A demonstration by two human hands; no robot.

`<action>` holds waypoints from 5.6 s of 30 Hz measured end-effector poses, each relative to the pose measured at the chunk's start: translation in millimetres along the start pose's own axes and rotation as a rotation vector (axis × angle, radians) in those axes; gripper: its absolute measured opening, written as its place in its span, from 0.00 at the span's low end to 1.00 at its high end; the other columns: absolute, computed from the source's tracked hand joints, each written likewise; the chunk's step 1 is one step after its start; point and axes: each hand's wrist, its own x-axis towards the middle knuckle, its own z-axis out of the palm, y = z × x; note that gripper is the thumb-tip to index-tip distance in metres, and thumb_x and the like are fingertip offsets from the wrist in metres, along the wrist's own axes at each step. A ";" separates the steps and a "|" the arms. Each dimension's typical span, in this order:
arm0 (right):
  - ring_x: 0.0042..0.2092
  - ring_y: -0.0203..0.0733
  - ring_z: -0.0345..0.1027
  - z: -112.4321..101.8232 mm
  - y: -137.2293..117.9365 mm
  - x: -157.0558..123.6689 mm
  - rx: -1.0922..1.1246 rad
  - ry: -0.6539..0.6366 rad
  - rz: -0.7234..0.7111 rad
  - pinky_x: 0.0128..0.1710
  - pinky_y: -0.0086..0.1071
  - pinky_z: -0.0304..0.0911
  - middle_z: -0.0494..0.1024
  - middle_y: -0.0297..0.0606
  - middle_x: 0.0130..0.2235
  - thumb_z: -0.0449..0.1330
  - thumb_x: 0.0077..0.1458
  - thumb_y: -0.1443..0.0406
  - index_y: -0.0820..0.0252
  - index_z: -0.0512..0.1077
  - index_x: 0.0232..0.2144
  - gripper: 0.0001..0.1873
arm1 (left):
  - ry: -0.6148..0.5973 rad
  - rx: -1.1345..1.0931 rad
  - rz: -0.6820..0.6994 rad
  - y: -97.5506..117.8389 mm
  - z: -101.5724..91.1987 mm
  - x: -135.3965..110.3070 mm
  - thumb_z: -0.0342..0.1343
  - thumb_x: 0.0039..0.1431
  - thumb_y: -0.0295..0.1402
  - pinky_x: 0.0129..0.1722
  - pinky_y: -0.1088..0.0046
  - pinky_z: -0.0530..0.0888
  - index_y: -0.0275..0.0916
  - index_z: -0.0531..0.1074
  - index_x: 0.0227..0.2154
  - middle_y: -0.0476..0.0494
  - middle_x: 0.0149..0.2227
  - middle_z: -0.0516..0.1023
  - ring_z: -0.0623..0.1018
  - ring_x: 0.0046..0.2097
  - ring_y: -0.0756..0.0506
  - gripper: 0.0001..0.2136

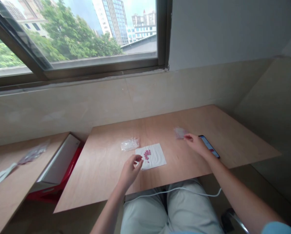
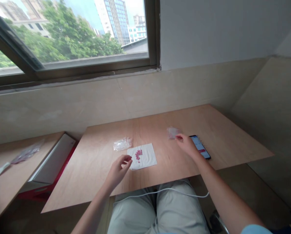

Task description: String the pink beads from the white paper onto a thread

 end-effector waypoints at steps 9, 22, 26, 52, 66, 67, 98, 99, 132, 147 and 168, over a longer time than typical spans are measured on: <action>0.39 0.44 0.75 26.5 -61.5 -97.3 0.157 -0.398 -0.039 0.40 0.34 0.69 0.81 0.40 0.40 0.58 0.61 0.57 0.59 0.76 0.43 0.14 | -0.061 0.636 -0.025 -72.2 -42.8 113.4 0.62 0.55 0.41 0.60 0.58 0.65 0.41 0.66 0.60 0.35 0.59 0.68 0.71 0.59 0.34 0.30; 0.36 0.42 0.73 40.3 -80.5 -117.1 0.011 -0.547 -0.224 0.37 0.32 0.67 0.80 0.40 0.39 0.56 0.61 0.65 0.59 0.77 0.41 0.10 | -0.278 0.744 -0.090 -71.9 -48.0 146.4 0.67 0.45 0.44 0.52 0.60 0.70 0.41 0.73 0.52 0.32 0.55 0.72 0.75 0.53 0.33 0.30; 0.35 0.41 0.73 37.4 -76.3 -113.5 0.020 -0.534 -0.239 0.37 0.33 0.67 0.80 0.40 0.39 0.56 0.62 0.65 0.59 0.77 0.41 0.10 | -0.233 0.707 -0.031 -58.5 -53.7 136.1 0.63 0.53 0.44 0.51 0.63 0.71 0.40 0.72 0.53 0.34 0.54 0.74 0.76 0.52 0.36 0.26; 0.50 0.44 0.72 109.8 -128.2 -130.1 0.125 -0.616 -0.516 0.51 0.36 0.68 0.71 0.42 0.59 0.61 0.58 0.65 0.53 0.73 0.54 0.20 | -0.083 0.281 0.245 -2.6 23.5 -26.9 0.59 0.56 0.27 0.45 0.64 0.71 0.42 0.69 0.44 0.42 0.41 0.76 0.76 0.44 0.41 0.13; 0.39 0.43 0.73 177.3 -107.4 -106.7 -0.428 -0.270 -0.122 0.39 0.31 0.62 0.78 0.44 0.44 0.59 0.62 0.61 0.57 0.75 0.40 0.08 | 0.146 0.127 0.004 -53.1 39.8 -15.0 0.55 0.60 0.33 0.47 0.63 0.73 0.41 0.68 0.47 0.42 0.44 0.76 0.77 0.45 0.42 0.13; 0.40 0.43 0.73 178.0 -105.3 -106.8 -0.407 -0.267 -0.124 0.40 0.31 0.62 0.78 0.44 0.43 0.59 0.62 0.62 0.57 0.75 0.39 0.07 | 0.143 0.116 0.000 -53.4 39.9 -14.7 0.56 0.60 0.34 0.47 0.63 0.73 0.41 0.68 0.48 0.41 0.45 0.76 0.77 0.46 0.42 0.13; 0.47 0.41 0.69 172.4 -87.0 -12.1 -0.341 -0.548 -0.358 0.51 0.30 0.59 0.77 0.42 0.44 0.60 0.58 0.72 0.61 0.79 0.40 0.10 | 0.137 0.112 0.021 -52.0 36.8 -16.5 0.56 0.59 0.34 0.48 0.62 0.72 0.42 0.68 0.49 0.40 0.47 0.76 0.76 0.47 0.41 0.14; 0.46 0.41 0.69 172.5 -86.6 -11.4 -0.332 -0.545 -0.364 0.50 0.30 0.60 0.77 0.42 0.43 0.60 0.58 0.72 0.61 0.80 0.39 0.10 | 0.137 0.115 0.019 -52.1 36.9 -16.5 0.56 0.60 0.34 0.48 0.62 0.72 0.42 0.68 0.49 0.40 0.46 0.76 0.76 0.47 0.41 0.14; 0.36 0.40 0.73 174.1 -76.0 -52.4 -0.021 -0.128 -0.101 0.39 0.31 0.66 0.80 0.40 0.34 0.61 0.56 0.61 0.60 0.77 0.32 0.08 | 0.174 0.076 0.044 -50.4 37.8 -16.9 0.59 0.58 0.33 0.45 0.62 0.72 0.42 0.68 0.47 0.41 0.45 0.76 0.76 0.45 0.40 0.15; 0.38 0.40 0.75 178.6 -96.0 -73.0 -0.103 -0.269 -0.132 0.41 0.30 0.66 0.82 0.40 0.39 0.60 0.58 0.66 0.59 0.79 0.38 0.07 | 0.174 -0.422 -0.095 -40.4 27.8 -14.6 0.61 0.58 0.39 0.44 0.67 0.70 0.40 0.73 0.47 0.42 0.42 0.78 0.77 0.43 0.43 0.16; 0.25 0.35 0.67 163.2 -130.2 -62.8 0.460 -0.077 0.087 0.22 0.27 0.60 0.77 0.35 0.31 0.58 0.58 0.55 0.60 0.72 0.38 0.14 | -0.019 -0.917 -0.263 -22.5 16.7 -14.2 0.67 0.52 0.38 0.40 0.70 0.73 0.40 0.74 0.39 0.44 0.39 0.79 0.78 0.40 0.46 0.13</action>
